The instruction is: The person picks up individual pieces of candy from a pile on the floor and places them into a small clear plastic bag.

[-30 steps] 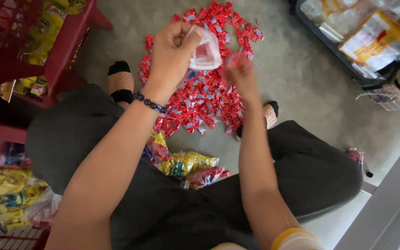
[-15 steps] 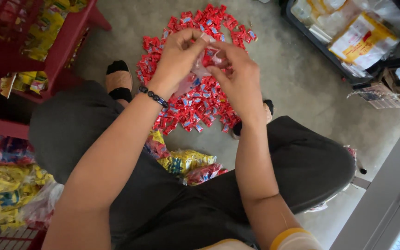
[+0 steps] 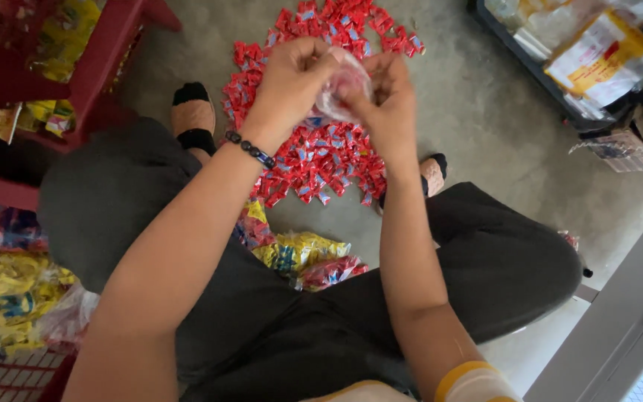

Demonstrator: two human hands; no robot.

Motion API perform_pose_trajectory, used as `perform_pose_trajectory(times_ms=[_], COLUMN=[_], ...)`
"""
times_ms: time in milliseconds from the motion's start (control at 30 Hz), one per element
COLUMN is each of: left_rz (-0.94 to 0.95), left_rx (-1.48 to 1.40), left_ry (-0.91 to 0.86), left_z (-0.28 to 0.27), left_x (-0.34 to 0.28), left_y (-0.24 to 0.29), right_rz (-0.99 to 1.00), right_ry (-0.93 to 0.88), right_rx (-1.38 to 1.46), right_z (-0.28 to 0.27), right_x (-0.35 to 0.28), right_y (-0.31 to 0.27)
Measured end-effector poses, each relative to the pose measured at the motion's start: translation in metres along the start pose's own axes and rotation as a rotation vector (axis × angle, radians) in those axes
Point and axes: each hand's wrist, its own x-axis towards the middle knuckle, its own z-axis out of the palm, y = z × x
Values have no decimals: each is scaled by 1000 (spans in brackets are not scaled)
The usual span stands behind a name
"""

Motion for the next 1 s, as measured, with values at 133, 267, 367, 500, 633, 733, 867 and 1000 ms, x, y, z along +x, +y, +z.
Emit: perform_pose_trajectory(times_ms=[133, 267, 367, 500, 633, 733, 867, 1000], left_rz=[33, 5, 28, -9, -5, -5, -49, -46], left_rx=[87, 17, -18, -28, -68, -37, -3, -82], left_ry=[94, 129, 115, 124, 129, 135, 148, 133], left_z=[-2, 3, 2, 5, 7, 8, 10, 8], left_x=[2, -5, -7, -9, -11, -11, -10, -9], left_y=[-6, 16, 9, 19, 26, 21, 27, 24], right_rz=[26, 276, 306, 393, 674, 882, 959, 843], right_ry=[82, 362, 278, 179, 193, 293, 328, 312], right_rx=[150, 353, 218, -401, 29, 282, 527, 425], right_z=[-18, -40, -76, -48, -17, -4, 3, 18], right_x=[5, 14, -13, -94, -137, -138, -114, -106], right_y=[9, 40, 251, 358, 401, 413, 401, 396])
